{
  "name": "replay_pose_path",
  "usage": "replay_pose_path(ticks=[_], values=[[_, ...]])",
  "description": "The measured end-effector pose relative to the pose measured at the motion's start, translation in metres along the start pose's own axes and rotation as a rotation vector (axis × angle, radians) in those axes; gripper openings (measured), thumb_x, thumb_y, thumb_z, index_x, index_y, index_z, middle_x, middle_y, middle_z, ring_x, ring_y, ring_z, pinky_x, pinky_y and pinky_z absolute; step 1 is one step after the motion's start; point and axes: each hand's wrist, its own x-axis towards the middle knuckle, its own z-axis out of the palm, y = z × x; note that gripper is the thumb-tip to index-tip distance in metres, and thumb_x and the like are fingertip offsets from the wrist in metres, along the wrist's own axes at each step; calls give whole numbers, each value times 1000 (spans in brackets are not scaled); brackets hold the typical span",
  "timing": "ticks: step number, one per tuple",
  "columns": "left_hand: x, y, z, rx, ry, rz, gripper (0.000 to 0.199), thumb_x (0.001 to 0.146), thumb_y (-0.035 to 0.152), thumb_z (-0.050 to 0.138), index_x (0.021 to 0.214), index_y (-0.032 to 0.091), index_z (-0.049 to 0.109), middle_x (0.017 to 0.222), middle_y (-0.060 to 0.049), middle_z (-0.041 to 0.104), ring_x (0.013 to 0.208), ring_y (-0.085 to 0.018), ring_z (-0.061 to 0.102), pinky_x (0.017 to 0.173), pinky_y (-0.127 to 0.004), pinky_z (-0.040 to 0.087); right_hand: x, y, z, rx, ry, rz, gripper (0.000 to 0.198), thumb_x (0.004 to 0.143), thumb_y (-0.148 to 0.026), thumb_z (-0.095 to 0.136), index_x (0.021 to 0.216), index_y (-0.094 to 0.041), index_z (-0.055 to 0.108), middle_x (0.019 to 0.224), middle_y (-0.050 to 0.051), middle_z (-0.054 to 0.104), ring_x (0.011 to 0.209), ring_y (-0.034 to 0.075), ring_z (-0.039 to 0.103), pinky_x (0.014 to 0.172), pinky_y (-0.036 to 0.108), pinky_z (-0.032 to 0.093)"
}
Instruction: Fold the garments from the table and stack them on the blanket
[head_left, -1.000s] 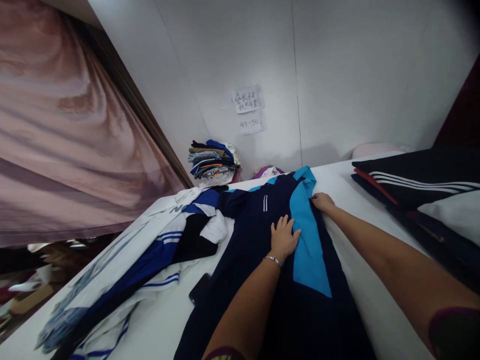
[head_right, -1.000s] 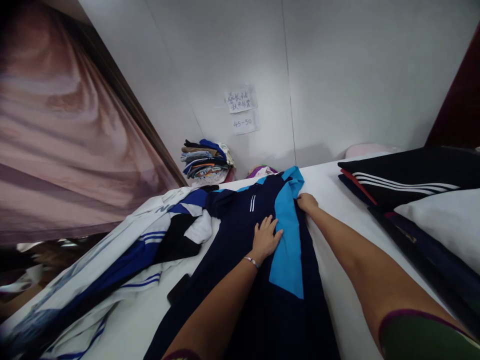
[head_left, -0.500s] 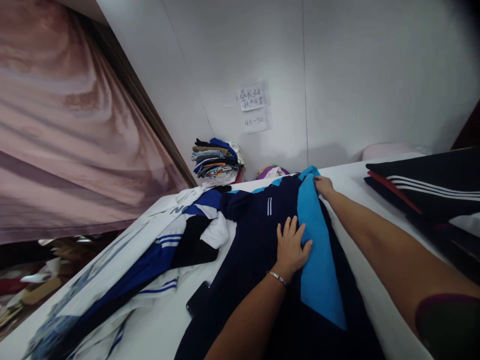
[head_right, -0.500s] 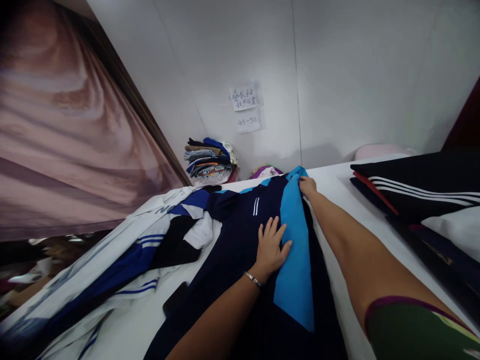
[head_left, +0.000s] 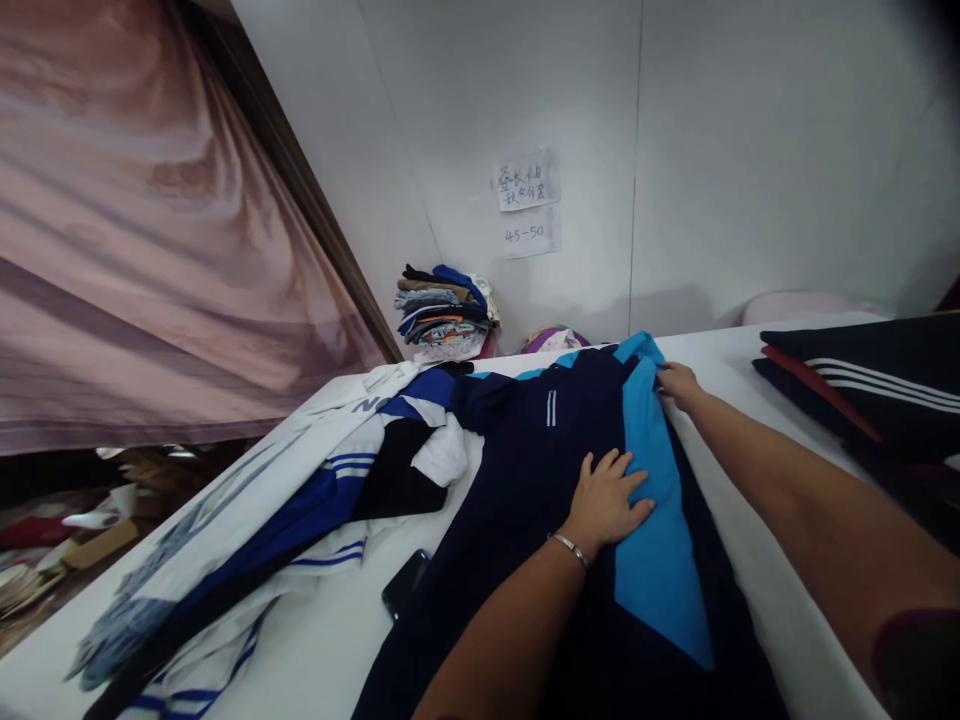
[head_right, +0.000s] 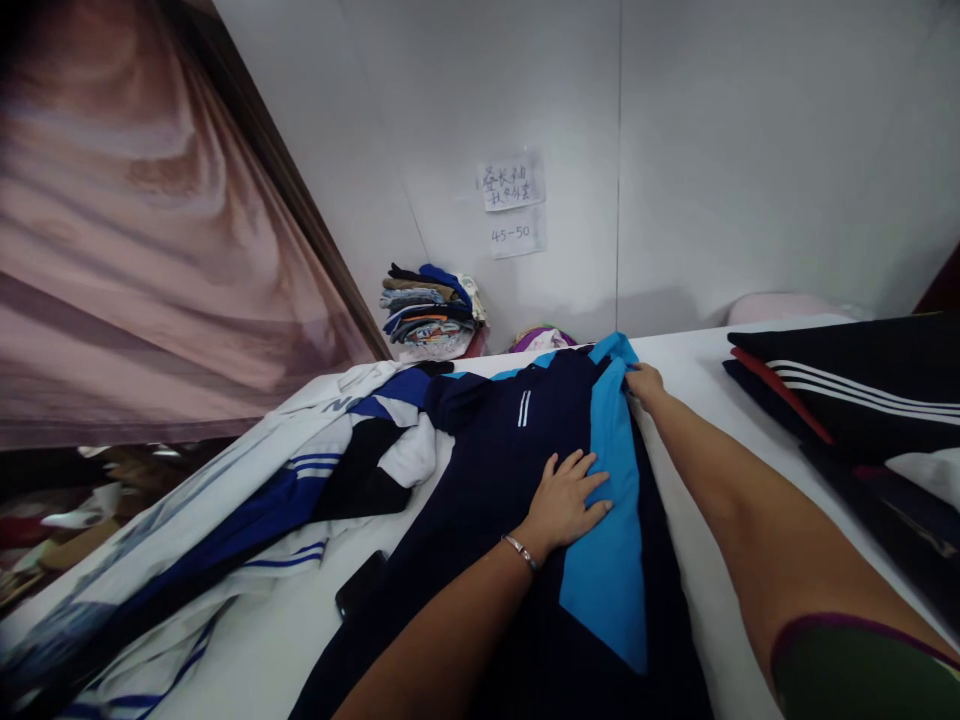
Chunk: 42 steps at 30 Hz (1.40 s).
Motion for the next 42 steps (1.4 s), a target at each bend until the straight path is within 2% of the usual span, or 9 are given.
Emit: replay_pose_path(ticks=[3, 5, 9, 15, 20, 27, 35, 38, 42], values=[[1, 0, 1, 0, 1, 2, 49, 94, 55, 40, 136, 30, 51, 152, -2, 39, 144, -26, 27, 117, -58, 16, -17, -4, -4, -61, 54, -83, 44, 97, -34, 39, 133, -13, 51, 125, 17, 61, 112, 25, 59, 93, 42, 50], [1, 0, 1, 2, -6, 0, 49, 95, 54, 40, 136, 30, 52, 153, -3, 39, 144, -26, 26, 117, -58, 16, -32, -7, -3, -114, 57, -191, 52, 95, -37, 37, 142, -14, 44, 141, 16, 50, 131, 28, 45, 107, 44, 39], [2, 1, 1, 18, -8, -1, 50, 95, 54, 39, 136, 30, 51, 153, -3, 38, 144, -25, 25, 118, -56, 16, -61, -7, 12, -486, -191, -420, 63, 92, -45, 40, 148, -15, 35, 156, 13, 31, 145, 30, 22, 115, 49, 24], [4, 0, 4, 30, -13, -11, 51, 95, 55, 37, 137, 29, 50, 154, -4, 37, 144, -24, 24, 117, -55, 16, -71, -3, 29, -721, -376, -392, 57, 93, -47, 35, 143, -19, 42, 155, 14, 33, 143, 33, 25, 108, 61, 27], [6, 1, 4, 32, -48, -36, 51, 94, 55, 39, 137, 30, 50, 154, -2, 37, 145, -23, 24, 118, -53, 16, -77, -12, 18, -788, -363, -413, 58, 94, -48, 30, 142, -17, 42, 154, 15, 32, 143, 35, 24, 105, 64, 29], [9, 3, 4, 38, -43, -16, 49, 94, 54, 38, 134, 29, 53, 151, -4, 39, 144, -22, 23, 118, -54, 14, -133, 1, 6, -782, -402, -538, 57, 96, -47, 25, 142, -20, 45, 153, 13, 37, 143, 33, 26, 109, 63, 24], [12, 3, 6, 35, -52, -45, 50, 94, 51, 39, 134, 24, 52, 151, -5, 40, 144, -21, 23, 118, -52, 14, -163, -11, -6, -778, -450, -473, 59, 98, -47, 19, 141, -19, 48, 153, 12, 36, 144, 33, 26, 110, 59, 28], [11, 1, 9, 39, -45, -45, 50, 94, 45, 38, 138, 24, 47, 151, -5, 42, 144, -20, 25, 119, -51, 15, -198, -11, -19, -749, -416, -468, 60, 97, -48, 24, 145, -16, 42, 155, 14, 31, 145, 32, 23, 111, 58, 27], [10, 0, 10, -9, -31, -51, 47, 95, 39, 39, 140, 28, 46, 154, -1, 38, 145, -18, 24, 120, -48, 12, -279, -1, -50, -615, -459, -529, 62, 95, -54, 34, 146, -20, 41, 154, 12, 34, 144, 30, 25, 114, 57, 23]])
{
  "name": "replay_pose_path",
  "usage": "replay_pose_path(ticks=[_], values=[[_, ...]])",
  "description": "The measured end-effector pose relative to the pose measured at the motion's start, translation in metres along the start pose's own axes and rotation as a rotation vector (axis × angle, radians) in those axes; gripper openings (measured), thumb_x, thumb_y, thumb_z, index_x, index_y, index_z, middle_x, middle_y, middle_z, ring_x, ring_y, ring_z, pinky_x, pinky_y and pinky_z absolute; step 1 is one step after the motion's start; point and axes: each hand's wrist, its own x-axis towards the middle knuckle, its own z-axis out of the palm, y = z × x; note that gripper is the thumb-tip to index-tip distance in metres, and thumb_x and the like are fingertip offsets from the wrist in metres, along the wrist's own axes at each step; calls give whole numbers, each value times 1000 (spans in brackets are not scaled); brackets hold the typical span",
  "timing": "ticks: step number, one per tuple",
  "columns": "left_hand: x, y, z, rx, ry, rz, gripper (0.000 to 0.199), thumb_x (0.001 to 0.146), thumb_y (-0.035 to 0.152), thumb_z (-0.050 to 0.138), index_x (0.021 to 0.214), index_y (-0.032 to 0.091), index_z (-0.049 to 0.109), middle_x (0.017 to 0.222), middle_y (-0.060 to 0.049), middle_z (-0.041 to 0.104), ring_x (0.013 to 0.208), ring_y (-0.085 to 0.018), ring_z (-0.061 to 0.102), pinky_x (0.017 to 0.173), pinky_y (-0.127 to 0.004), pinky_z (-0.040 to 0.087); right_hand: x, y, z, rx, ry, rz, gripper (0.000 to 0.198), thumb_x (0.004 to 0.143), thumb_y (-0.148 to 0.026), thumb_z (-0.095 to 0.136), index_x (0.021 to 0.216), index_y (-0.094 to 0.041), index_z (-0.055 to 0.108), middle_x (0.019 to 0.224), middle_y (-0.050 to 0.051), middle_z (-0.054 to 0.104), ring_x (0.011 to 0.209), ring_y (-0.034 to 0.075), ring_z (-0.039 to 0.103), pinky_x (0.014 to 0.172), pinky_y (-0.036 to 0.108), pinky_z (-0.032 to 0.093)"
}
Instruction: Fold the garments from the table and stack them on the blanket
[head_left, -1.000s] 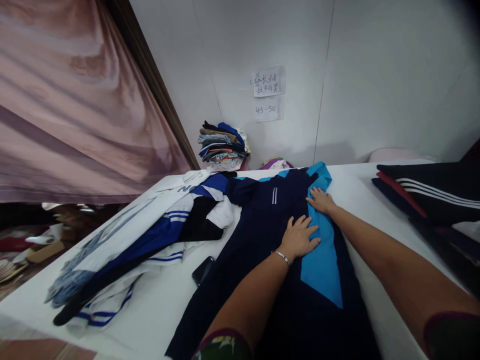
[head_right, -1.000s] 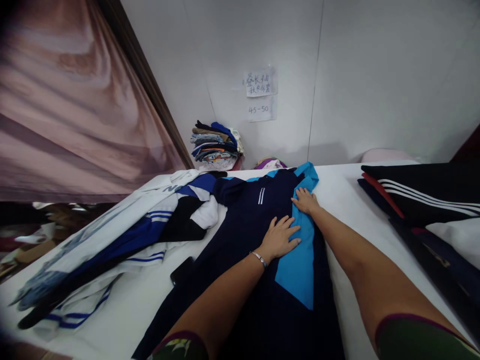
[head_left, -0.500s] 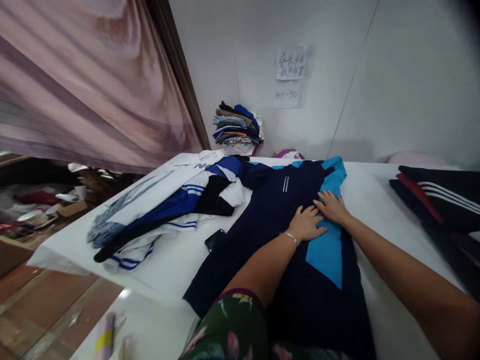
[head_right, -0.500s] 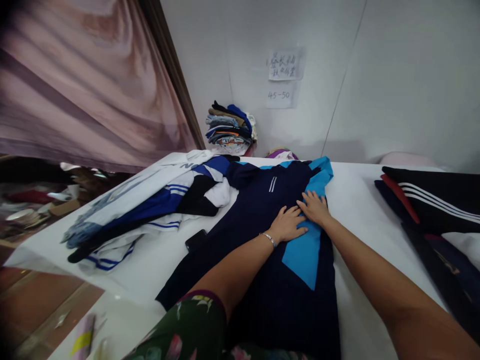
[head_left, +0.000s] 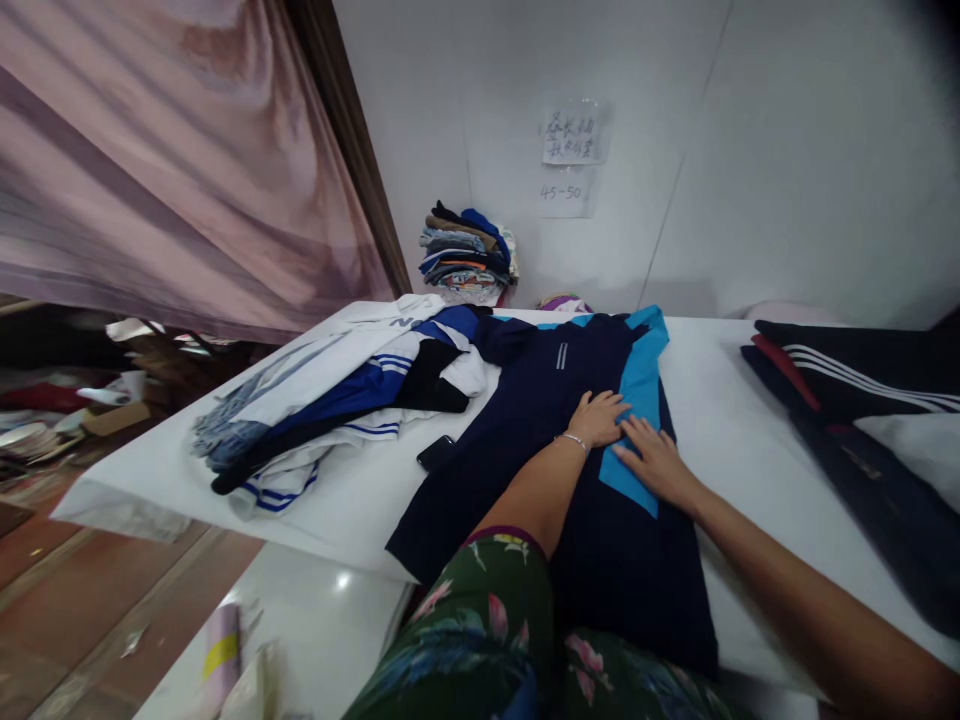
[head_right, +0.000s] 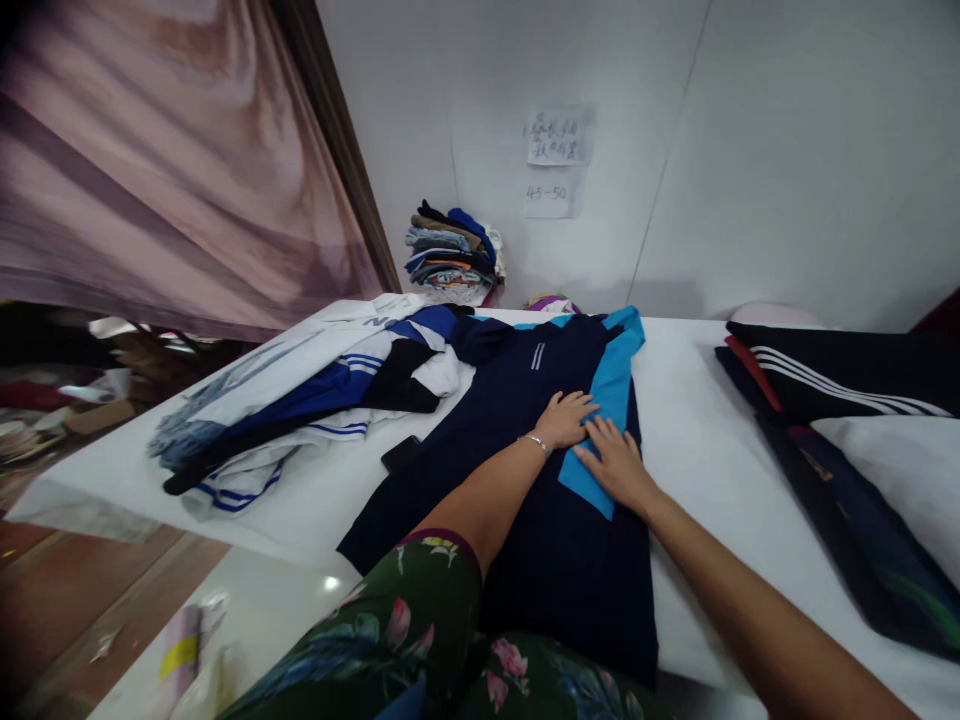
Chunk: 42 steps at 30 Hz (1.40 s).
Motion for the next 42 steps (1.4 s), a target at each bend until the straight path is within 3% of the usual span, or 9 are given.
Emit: replay_pose_path(ticks=[3, 6, 12, 18, 24, 27, 32, 37, 42], values=[[4, 0, -7, -161, 5, -70, 46, 95, 39, 42, 140, 29, 46, 152, 1, 41, 144, -17, 27, 120, -45, 12, -65, -24, -3, 90, -55, -82, 63, 94, -57, 36, 146, -22, 43, 155, 11, 31, 145, 30, 23, 115, 59, 20], [11, -2, -24, -276, 11, -164, 43, 99, 32, 34, 138, 26, 50, 145, 1, 51, 136, -14, 42, 116, -35, 26, -114, -45, -13, 187, -120, -162, 58, 95, -55, 38, 145, -26, 44, 156, 9, 28, 145, 28, 20, 116, 60, 17], [-8, -15, -65, -277, 94, -237, 45, 101, 34, 28, 128, 18, 60, 134, -4, 60, 121, -17, 55, 103, -26, 41, -162, -64, -33, 328, -161, -191, 53, 96, -51, 40, 145, -29, 44, 155, 6, 29, 146, 27, 17, 117, 61, 10], [-81, -8, -76, -177, 53, -337, 32, 92, 32, 51, 116, 16, 67, 123, -7, 66, 115, -21, 59, 99, -28, 43, -171, -65, -24, 302, -138, -356, 55, 94, -49, 49, 145, -31, 43, 152, 6, 37, 144, 28, 26, 115, 63, 14], [-150, 10, -69, -155, -27, -482, 40, 89, 38, 57, 122, 15, 61, 112, -8, 70, 103, -22, 65, 87, -28, 49, -171, -60, -17, 429, 71, -337, 36, 98, -34, 40, 125, -29, 65, 136, 6, 58, 134, 25, 44, 111, 57, 33], [-172, 21, -63, -179, -94, -527, 50, 87, 43, 58, 130, 17, 54, 107, -7, 71, 101, -22, 66, 85, -27, 50, -172, -56, -18, 438, 87, -344, 36, 97, -33, 40, 121, -28, 67, 133, 6, 60, 133, 25, 46, 112, 56, 33], [-189, 40, -52, -77, -81, -534, 53, 88, 39, 58, 136, 20, 46, 108, -7, 70, 105, -25, 66, 87, -33, 50, -177, -56, -29, 376, -73, -338, 39, 95, -36, 43, 130, -30, 61, 138, 6, 56, 135, 27, 44, 113, 62, 27], [-193, 46, -43, -23, -25, -542, 57, 90, 36, 55, 142, 22, 39, 112, -10, 70, 105, -27, 66, 90, -38, 50, -171, -73, -47, 386, 89, -340, 52, 95, -41, 47, 146, -34, 41, 152, 2, 38, 142, 25, 32, 118, 55, 22], [-199, 45, -43, -53, 14, -518, 55, 90, 37, 55, 142, 23, 41, 113, -8, 70, 106, -25, 66, 91, -37, 50, -157, -85, -20, 222, -152, -430, 55, 93, -51, 47, 145, -34, 43, 156, 3, 30, 145, 30, 22, 116, 60, 21]])
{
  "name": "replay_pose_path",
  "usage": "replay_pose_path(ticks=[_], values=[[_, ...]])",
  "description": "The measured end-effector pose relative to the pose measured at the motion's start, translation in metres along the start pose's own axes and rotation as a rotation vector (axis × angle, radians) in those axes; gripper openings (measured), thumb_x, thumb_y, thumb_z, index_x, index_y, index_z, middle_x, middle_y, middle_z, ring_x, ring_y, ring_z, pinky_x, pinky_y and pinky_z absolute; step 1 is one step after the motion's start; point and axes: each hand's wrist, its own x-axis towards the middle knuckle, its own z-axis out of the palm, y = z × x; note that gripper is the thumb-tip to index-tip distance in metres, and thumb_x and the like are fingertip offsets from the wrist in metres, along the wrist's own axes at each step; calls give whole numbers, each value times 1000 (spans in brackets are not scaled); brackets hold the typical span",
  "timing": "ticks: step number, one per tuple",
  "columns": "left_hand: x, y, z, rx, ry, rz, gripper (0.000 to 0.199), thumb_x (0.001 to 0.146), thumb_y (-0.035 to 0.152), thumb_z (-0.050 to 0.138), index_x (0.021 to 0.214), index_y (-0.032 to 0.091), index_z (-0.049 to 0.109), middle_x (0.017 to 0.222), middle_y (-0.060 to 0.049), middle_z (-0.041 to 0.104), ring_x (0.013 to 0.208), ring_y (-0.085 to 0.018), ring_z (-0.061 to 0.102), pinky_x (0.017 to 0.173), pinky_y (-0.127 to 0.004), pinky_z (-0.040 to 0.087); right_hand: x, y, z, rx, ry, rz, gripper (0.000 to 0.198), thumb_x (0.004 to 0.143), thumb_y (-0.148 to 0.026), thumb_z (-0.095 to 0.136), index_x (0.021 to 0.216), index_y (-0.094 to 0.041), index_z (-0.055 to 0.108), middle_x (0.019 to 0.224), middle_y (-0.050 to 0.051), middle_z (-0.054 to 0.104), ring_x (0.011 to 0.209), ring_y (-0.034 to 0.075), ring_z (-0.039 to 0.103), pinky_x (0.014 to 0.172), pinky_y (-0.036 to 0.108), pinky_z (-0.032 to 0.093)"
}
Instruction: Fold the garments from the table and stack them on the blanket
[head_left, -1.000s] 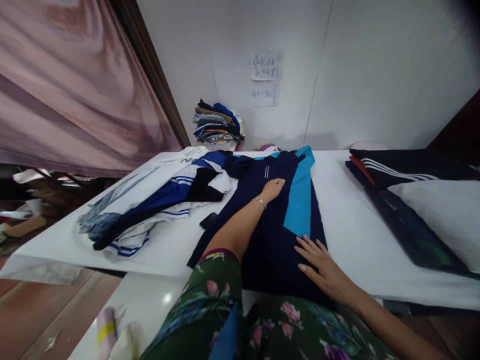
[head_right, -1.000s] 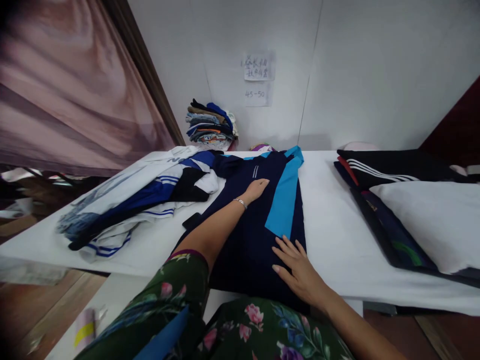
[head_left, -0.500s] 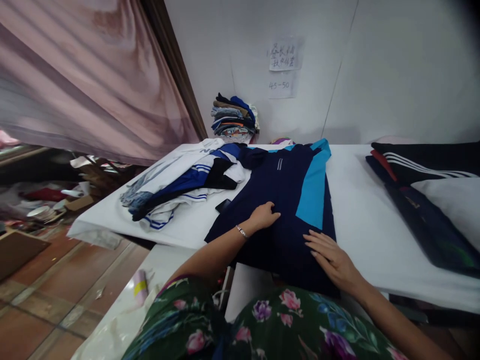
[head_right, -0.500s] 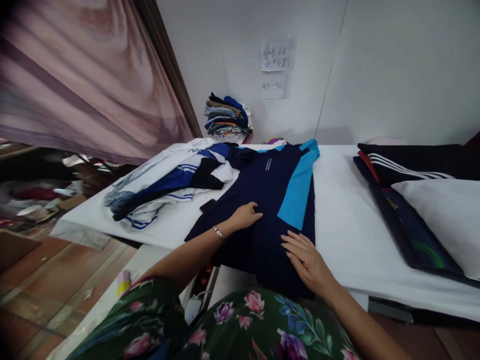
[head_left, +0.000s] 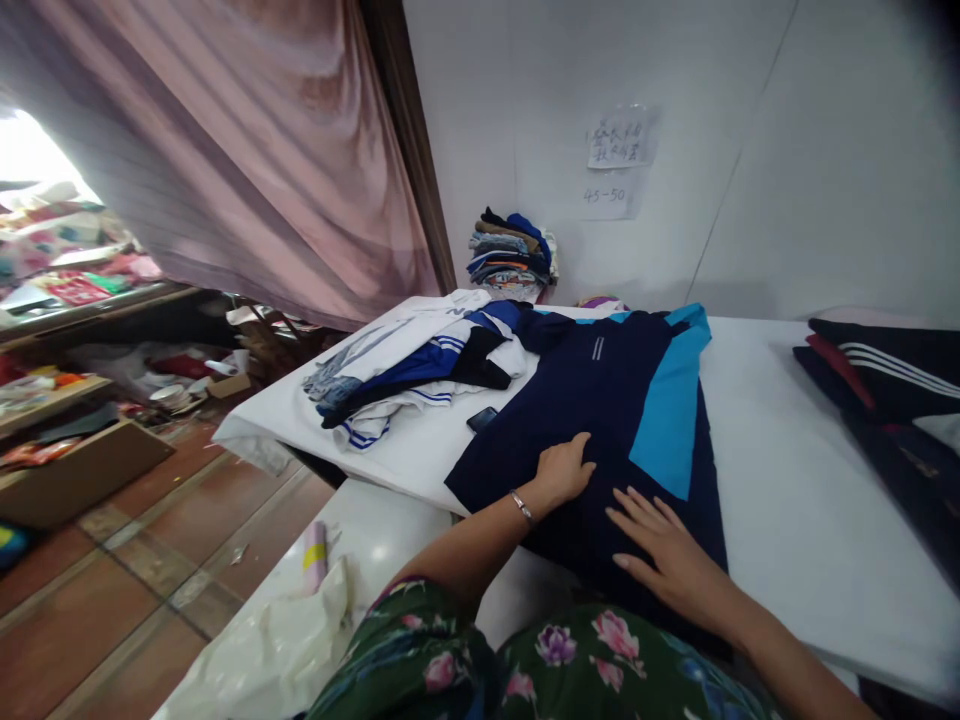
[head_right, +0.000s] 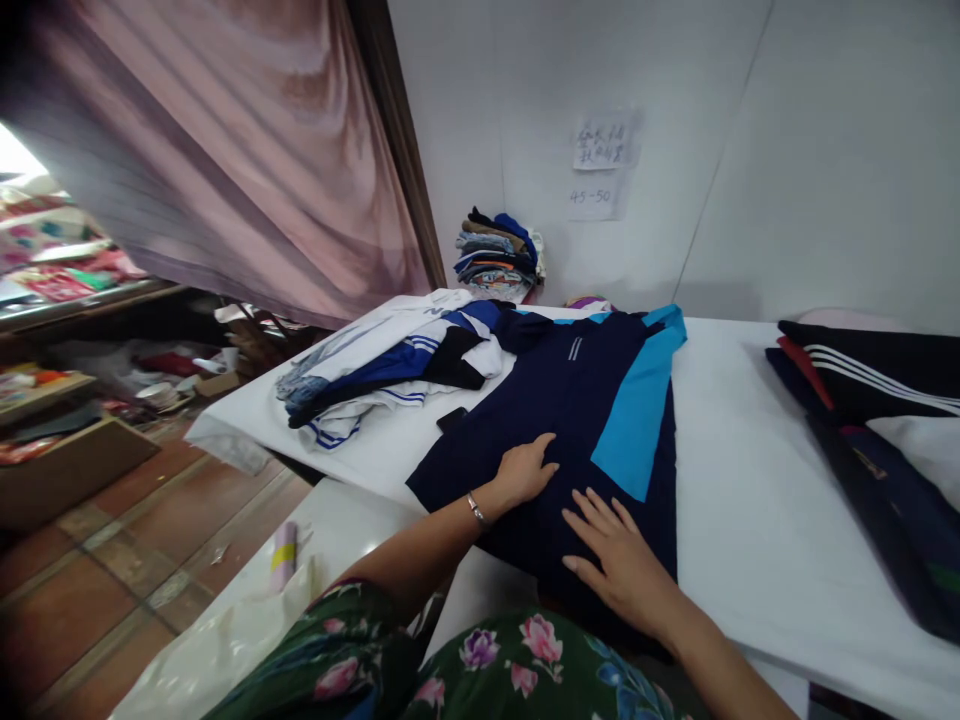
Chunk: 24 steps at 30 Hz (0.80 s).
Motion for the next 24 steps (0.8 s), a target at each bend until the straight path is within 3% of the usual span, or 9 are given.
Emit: replay_pose_path(ticks=[5, 11, 16, 24], values=[[-6, -8, -7, 11, 4, 18, 40, 90, 36, 55, 128, 24, 55, 118, -7, 69, 108, -25, 65, 92, -36, 51, -1, 10, 21, -13, -69, -10, 55, 93, -52, 46, 145, -38, 40, 156, 2, 27, 145, 30, 19, 115, 62, 20], [6, -35, -37, 126, 107, -42, 24, 92, 33, 51, 113, 24, 61, 114, -6, 67, 105, -23, 63, 88, -35, 50, -11, 10, 13, 68, -65, -14, 57, 93, -48, 49, 147, -42, 34, 156, 1, 28, 144, 30, 21, 114, 64, 22], [28, -58, -58, 284, 227, -93, 25, 92, 35, 52, 109, 18, 60, 114, -10, 62, 110, -25, 56, 89, -36, 48, -4, 11, -1, 47, 87, 27, 63, 93, -48, 47, 151, -43, 23, 158, -1, 22, 146, 29, 15, 115, 65, 18], [49, -73, -47, 340, 34, -70, 36, 91, 45, 52, 112, 17, 63, 118, -11, 63, 111, -29, 57, 93, -43, 45, 7, 9, 20, -9, -122, 2, 52, 93, -54, 44, 144, -44, 39, 157, -1, 21, 145, 32, 17, 113, 66, 16]])
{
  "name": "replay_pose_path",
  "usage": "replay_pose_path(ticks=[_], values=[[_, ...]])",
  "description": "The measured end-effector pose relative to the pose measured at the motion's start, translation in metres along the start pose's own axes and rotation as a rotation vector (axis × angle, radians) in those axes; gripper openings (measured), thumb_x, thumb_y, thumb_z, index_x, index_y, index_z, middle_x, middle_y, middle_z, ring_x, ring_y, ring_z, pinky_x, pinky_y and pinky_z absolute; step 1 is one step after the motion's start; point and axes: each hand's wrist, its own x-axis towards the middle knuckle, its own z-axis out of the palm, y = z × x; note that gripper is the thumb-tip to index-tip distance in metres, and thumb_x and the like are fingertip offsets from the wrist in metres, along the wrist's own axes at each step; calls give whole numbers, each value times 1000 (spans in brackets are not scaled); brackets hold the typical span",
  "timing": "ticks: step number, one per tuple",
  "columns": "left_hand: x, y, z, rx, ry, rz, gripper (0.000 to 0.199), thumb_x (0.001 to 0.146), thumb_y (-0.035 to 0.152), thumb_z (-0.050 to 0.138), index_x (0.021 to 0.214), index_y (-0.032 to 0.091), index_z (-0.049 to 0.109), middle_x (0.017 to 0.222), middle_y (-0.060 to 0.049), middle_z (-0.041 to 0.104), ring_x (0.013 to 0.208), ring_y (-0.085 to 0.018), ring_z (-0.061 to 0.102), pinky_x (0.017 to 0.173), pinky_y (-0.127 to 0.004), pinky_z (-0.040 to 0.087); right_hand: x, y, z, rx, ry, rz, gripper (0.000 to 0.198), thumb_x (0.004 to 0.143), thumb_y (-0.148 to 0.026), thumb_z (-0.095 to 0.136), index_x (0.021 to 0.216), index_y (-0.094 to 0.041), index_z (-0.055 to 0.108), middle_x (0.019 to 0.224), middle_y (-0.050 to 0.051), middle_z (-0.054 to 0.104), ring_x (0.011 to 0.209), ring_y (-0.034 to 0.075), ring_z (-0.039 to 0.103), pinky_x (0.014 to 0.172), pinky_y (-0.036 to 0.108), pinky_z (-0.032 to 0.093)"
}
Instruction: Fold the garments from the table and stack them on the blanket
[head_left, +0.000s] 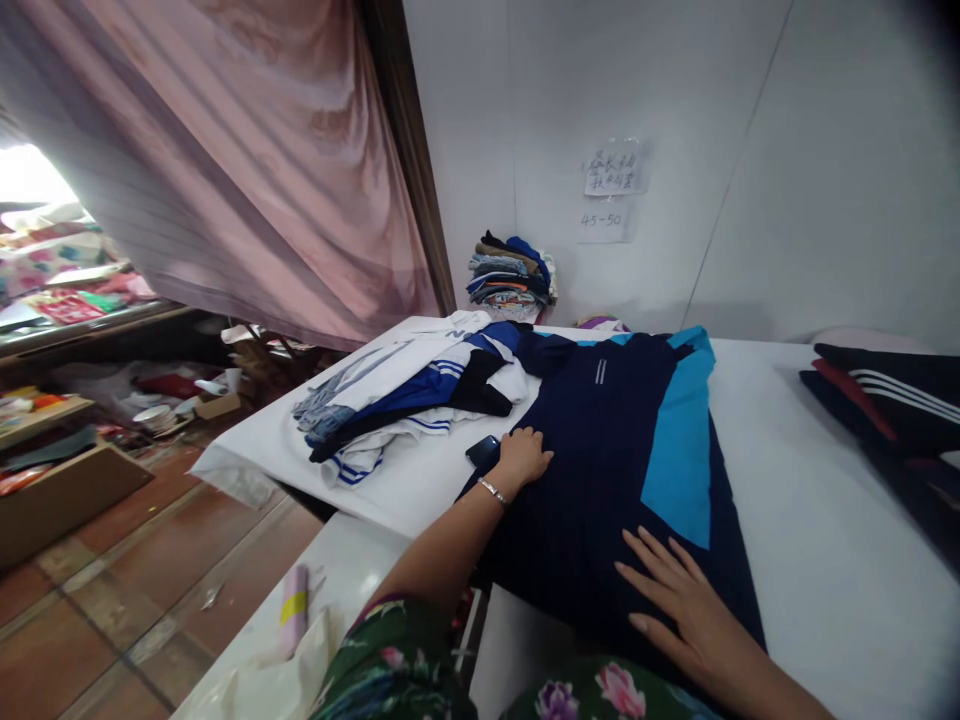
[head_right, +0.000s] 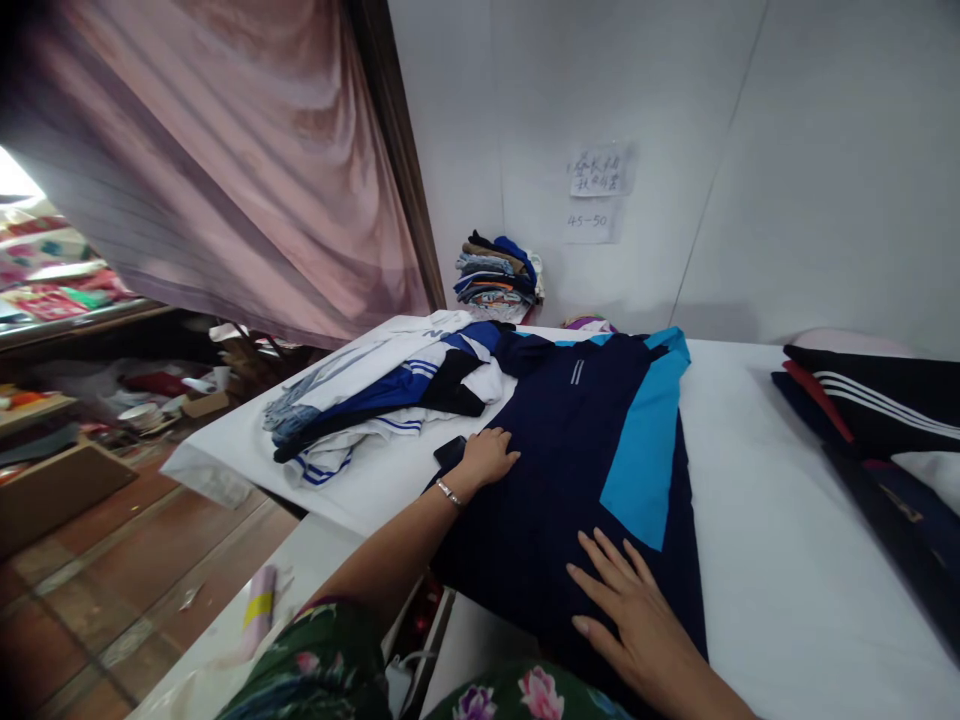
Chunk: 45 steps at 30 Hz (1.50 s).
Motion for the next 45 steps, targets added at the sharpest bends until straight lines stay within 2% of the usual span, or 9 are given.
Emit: replay_pose_path(ticks=[4, 8, 12, 15, 23, 32, 36, 40, 45], values=[[6, 14, -14, -42, 55, 29, 39, 92, 47, 50, 110, 15, 65, 119, -13, 64, 113, -29, 58, 96, -43, 45, -2, -4, -9, 91, -36, 25, 57, 94, -55, 44, 148, -42, 31, 158, -1, 19, 146, 30, 12, 115, 64, 11], [4, 54, -18, -237, 148, 257, 42, 96, 47, 44, 121, 18, 62, 129, -10, 61, 120, -24, 56, 101, -38, 44, 1, -9, -27, 176, -38, 50, 61, 95, -55, 42, 151, -37, 26, 158, 0, 21, 147, 27, 11, 117, 60, 11], [-5, 88, 4, -263, 120, 492, 50, 94, 47, 48, 134, 19, 53, 147, -10, 46, 136, -27, 41, 111, -46, 35, 6, 2, -35, 73, 158, 151, 59, 96, -53, 39, 150, -32, 31, 159, 2, 20, 148, 25, 10, 118, 56, 11], [-12, 95, 28, -243, 56, 545, 54, 96, 49, 42, 141, 19, 46, 152, -11, 39, 142, -29, 32, 115, -53, 26, 9, 17, -31, -40, 208, 269, 59, 95, -56, 38, 148, -31, 38, 158, 4, 22, 147, 27, 13, 117, 58, 13], [-14, 92, 41, -258, 76, 527, 54, 98, 49, 35, 143, 20, 43, 153, -9, 38, 144, -26, 29, 117, -51, 22, 7, 27, -21, -52, 115, 334, 62, 94, -62, 36, 146, -30, 42, 157, 6, 24, 146, 28, 17, 117, 58, 15], [-18, 95, 38, -341, 27, 505, 54, 96, 45, 41, 144, 20, 42, 154, -10, 36, 145, -27, 27, 118, -54, 19, 52, 29, -48, -185, 432, 238, 62, 95, -56, 36, 148, -24, 39, 159, 8, 22, 147, 27, 15, 117, 55, 18], [-6, 87, 26, -493, -82, 503, 55, 88, 35, 56, 139, 15, 50, 148, -12, 45, 139, -26, 38, 117, -45, 27, 70, 44, -24, -241, 340, 275, 71, 92, -63, 37, 147, -17, 41, 156, 13, 29, 145, 31, 21, 115, 56, 24], [30, 62, 4, -670, -7, 332, 38, 84, 21, 56, 121, 17, 65, 132, -7, 61, 125, -19, 54, 110, -29, 38, 71, 61, 6, -313, 271, 288, 73, 90, -67, 36, 143, -18, 47, 154, 13, 34, 144, 32, 25, 114, 56, 26], [100, 11, -22, -741, 117, -53, 34, 84, 23, 59, 116, 19, 68, 122, -6, 68, 114, -20, 62, 103, -29, 44, 67, 69, 17, -369, 319, 259, 71, 90, -67, 35, 143, -21, 47, 154, 11, 32, 144, 31, 25, 113, 56, 28]])
